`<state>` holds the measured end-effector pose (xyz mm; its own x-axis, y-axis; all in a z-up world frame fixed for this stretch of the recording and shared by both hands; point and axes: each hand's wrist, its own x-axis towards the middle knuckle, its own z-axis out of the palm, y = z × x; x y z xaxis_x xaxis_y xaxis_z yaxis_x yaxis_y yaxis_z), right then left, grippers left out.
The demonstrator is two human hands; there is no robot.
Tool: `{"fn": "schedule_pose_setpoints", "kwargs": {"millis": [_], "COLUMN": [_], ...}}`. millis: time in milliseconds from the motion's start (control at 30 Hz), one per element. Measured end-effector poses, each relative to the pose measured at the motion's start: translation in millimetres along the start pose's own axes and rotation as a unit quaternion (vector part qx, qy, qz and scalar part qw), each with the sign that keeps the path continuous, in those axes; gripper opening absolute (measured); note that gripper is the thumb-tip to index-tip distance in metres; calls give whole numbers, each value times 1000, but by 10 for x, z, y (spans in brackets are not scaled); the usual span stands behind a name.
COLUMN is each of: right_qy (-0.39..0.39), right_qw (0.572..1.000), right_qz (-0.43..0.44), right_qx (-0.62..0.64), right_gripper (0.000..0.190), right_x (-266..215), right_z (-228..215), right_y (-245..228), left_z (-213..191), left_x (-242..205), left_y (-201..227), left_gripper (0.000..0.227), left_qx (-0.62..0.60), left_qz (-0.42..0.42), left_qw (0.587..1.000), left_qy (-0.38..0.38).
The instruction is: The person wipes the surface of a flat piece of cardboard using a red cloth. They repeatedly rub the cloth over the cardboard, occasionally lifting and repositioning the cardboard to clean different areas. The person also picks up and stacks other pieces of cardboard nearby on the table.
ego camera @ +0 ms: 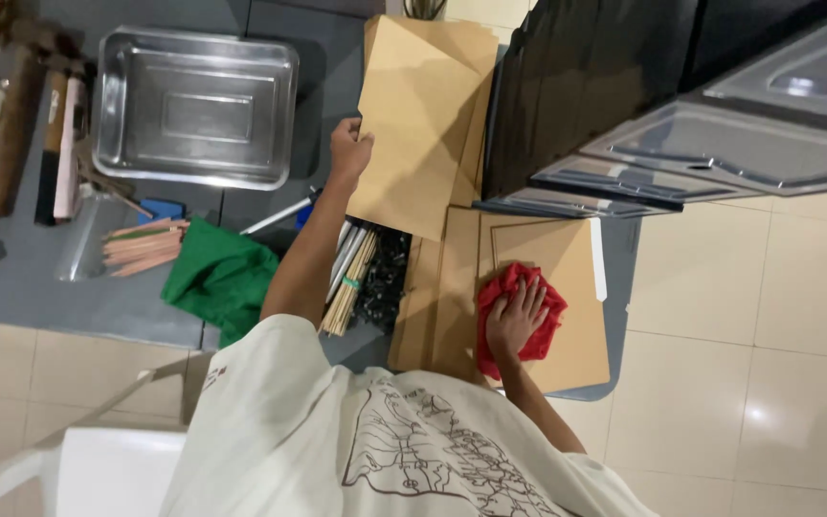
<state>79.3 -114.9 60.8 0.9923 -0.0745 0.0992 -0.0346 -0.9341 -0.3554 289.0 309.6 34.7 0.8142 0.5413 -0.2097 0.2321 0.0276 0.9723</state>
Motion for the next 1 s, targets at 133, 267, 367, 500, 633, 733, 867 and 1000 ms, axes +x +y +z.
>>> {"fn": "schedule_pose_setpoints", "kwargs": {"millis": [133, 267, 367, 500, 633, 733, 867, 1000], "right_qy": [-12, -13, -20, -19, -22, -23, -23, -25], "right_qw": [1000, 1000, 999, 1000, 999, 999, 999, 999], "right_qz": [20, 19, 23, 18, 25, 21, 25, 27], "right_qx": [-10, -13, -10, -15, -14, -19, -15, 4], "right_gripper": [61, 60, 59, 59, 60, 59, 61, 60], "right_x": [19, 34, 48, 60, 87, 79, 94, 83], "right_z": [-31, -43, -59, -47, -60, -70, -50, -97], "right_y": [-47, -73, -90, -84, -115, -105, -107, -124], "left_z": [116, 169, 192, 230, 342, 384, 424, 467], "left_x": [294, 405, 558, 692, 756, 611, 579, 391], "left_y": [-34, -31, -228, -445, -561, -396, -419, -320], "left_gripper": [30, 31, 31, 31, 31, 31, 43, 51], "left_qx": [1, 38, 24, -19, -27, 118, 170, 124], "left_qz": [-1, -25, -38, -20, -25, 2, 13, -18], "left_qw": [1000, 999, 999, 999, 998, 989, 983, 989], "left_qy": [6, 6, 8, 28, 44, 93, 67, 80]}}
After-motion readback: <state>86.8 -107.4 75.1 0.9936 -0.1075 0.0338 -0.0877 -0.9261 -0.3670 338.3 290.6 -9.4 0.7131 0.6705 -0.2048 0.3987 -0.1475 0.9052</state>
